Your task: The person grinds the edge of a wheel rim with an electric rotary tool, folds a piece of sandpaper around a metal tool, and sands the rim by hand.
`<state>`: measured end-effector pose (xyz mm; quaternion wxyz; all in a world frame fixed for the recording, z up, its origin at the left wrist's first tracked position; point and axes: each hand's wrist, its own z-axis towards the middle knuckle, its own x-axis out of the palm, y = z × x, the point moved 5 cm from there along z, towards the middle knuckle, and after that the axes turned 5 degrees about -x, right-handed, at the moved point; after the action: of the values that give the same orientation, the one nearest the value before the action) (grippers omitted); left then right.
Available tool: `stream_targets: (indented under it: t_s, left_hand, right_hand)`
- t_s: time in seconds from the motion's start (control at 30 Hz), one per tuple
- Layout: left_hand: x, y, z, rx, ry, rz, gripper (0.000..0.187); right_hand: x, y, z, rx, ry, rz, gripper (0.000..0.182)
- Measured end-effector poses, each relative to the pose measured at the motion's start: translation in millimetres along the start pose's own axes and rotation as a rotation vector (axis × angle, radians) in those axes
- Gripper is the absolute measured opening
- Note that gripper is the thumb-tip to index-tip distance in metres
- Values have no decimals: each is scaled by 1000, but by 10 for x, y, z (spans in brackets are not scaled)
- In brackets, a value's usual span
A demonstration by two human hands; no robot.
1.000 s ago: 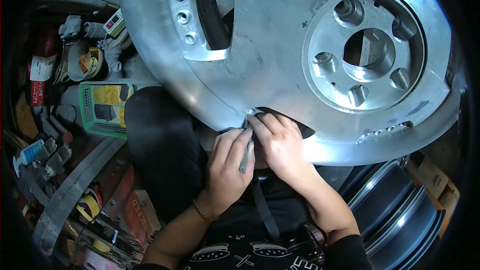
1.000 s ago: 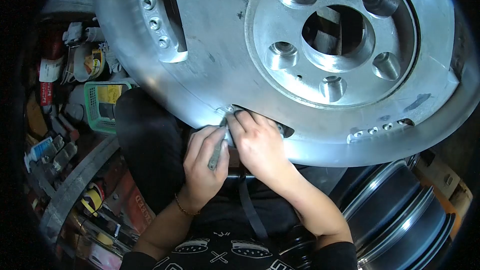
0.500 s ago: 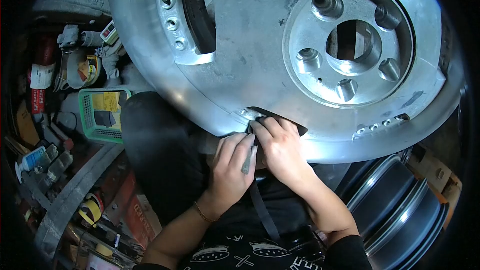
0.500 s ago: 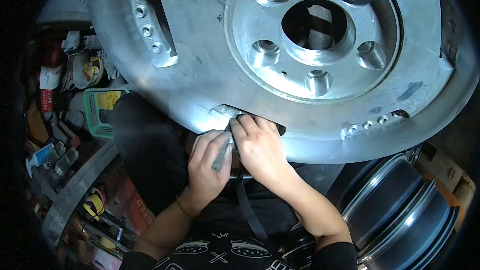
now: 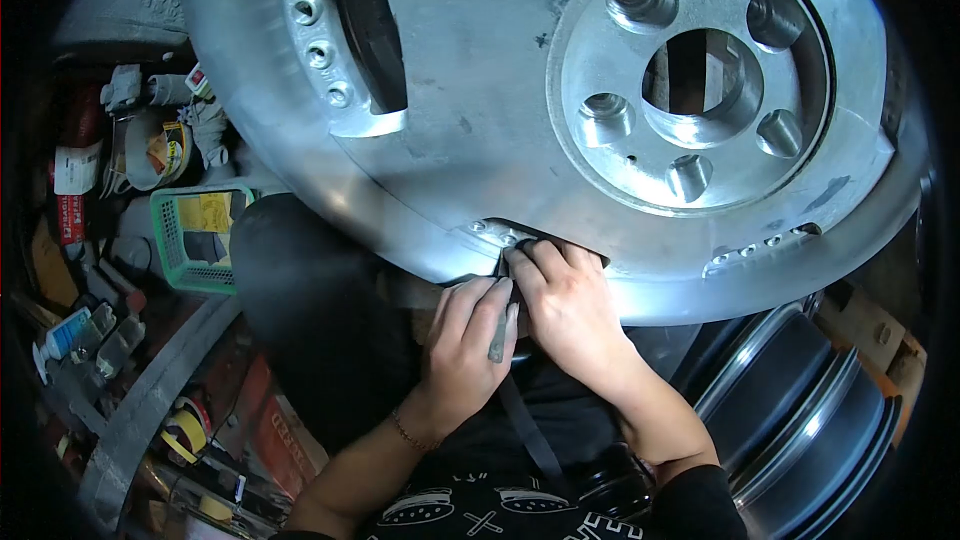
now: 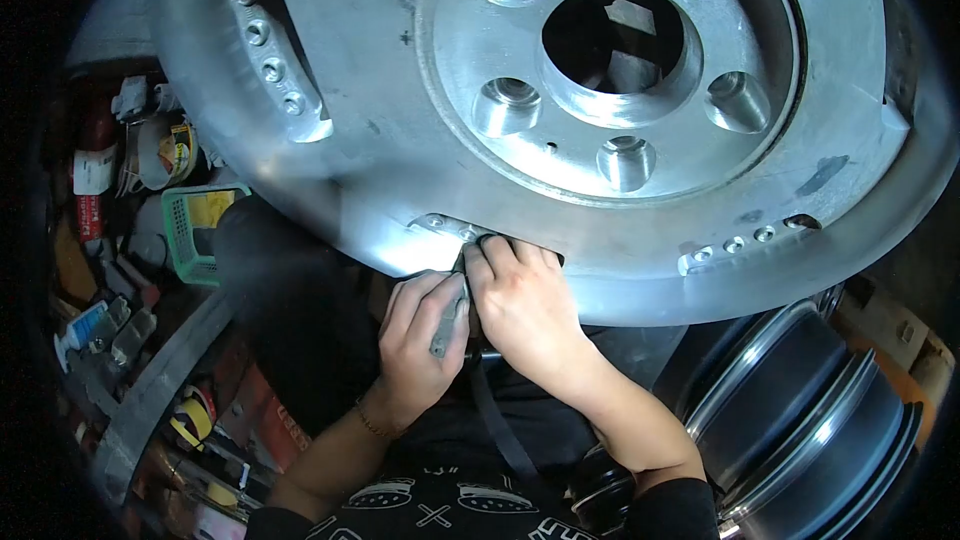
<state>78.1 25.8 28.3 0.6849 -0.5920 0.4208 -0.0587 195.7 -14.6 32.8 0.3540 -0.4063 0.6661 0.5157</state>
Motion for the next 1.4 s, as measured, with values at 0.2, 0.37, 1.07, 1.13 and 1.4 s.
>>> stream_targets:
  t_s: [0.2, 0.37, 1.07, 1.13, 1.4]
  left_hand:
    - [-18, -12, 31, 6, 26, 39, 30]
    - [15, -4, 19, 32, 40, 38, 29]
    - [-56, -12, 74, 20, -2, 98, 25]
    - [3, -19, 49, 23, 25, 63, 24]
    - [-212, 57, 125, -30, -58, 123, 22]
  right_hand:
    - [-5, -43, -5, 33, 27, 57, 37]
    - [2, -69, -23, 13, -2, 68, 39]
    - [31, 17, 64, -45, -76, 49, 34]
    - [4, -1, 30, -17, -56, 69, 33]
    - [39, 102, 251, -45, -36, 149, 35]
